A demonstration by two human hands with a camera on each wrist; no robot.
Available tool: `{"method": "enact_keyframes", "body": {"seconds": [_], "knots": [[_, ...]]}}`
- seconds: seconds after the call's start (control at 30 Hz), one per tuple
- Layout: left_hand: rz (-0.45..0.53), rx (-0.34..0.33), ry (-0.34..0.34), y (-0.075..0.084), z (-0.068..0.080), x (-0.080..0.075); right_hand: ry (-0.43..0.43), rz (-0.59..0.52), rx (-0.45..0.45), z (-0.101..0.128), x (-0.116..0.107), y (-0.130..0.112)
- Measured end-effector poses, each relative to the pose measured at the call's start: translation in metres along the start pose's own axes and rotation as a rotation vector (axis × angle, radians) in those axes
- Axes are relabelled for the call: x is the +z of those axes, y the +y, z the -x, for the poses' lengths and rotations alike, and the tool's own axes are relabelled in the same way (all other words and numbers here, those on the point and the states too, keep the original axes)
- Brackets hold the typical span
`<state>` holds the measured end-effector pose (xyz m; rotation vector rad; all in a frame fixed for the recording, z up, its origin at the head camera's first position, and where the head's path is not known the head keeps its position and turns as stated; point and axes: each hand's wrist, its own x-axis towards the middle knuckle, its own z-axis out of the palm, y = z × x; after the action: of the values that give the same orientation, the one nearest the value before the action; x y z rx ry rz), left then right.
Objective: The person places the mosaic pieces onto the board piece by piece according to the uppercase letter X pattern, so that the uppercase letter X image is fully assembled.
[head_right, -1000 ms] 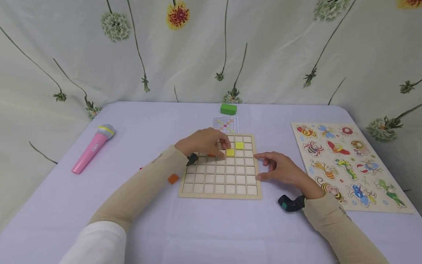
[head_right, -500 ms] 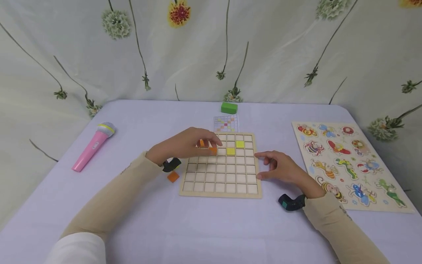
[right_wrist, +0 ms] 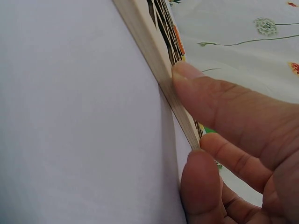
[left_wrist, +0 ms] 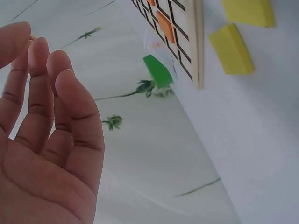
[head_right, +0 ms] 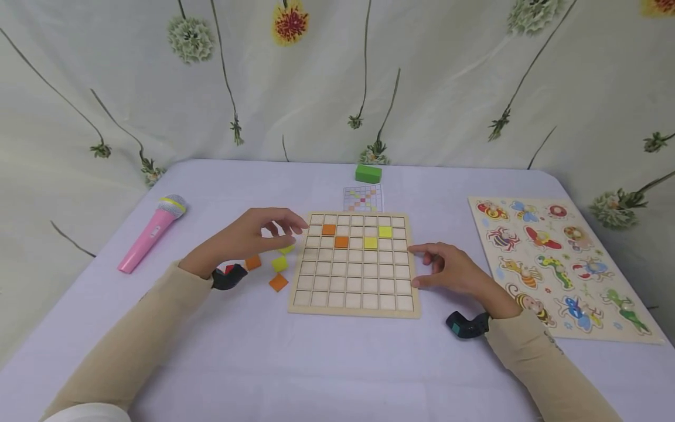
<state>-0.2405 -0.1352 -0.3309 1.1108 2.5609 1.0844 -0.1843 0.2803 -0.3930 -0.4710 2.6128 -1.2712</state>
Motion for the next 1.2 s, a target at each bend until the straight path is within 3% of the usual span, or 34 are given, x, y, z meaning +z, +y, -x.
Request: {"method": "enact_keyframes", "body": {"seconds": [0.2, 0.47, 0.63, 0.93, 1.2], "knots": [[0.009, -0.115, 0.013, -0.021, 0.026, -0.012, -0.002, 0.001, 0.012, 0.000, 0.001, -0.001], [0.041, -0.249, -0.092, -0.051, 0.055, -0.035, -0.006, 0.013, 0.005, 0.002, 0.002, 0.001], [0.041, -0.322, -0.152, -0.061, 0.068, -0.047, 0.000, 0.021, 0.016, 0.003, 0.002, 0.000], [0.013, -0.500, -0.241, -0.063, 0.074, -0.050, 0.004, 0.021, 0.013, 0.003, 0.002, 0.001], [-0.012, -0.493, -0.258, -0.066, 0.076, -0.048, 0.003, 0.021, 0.004, 0.002, 0.002, 0.001]]}}
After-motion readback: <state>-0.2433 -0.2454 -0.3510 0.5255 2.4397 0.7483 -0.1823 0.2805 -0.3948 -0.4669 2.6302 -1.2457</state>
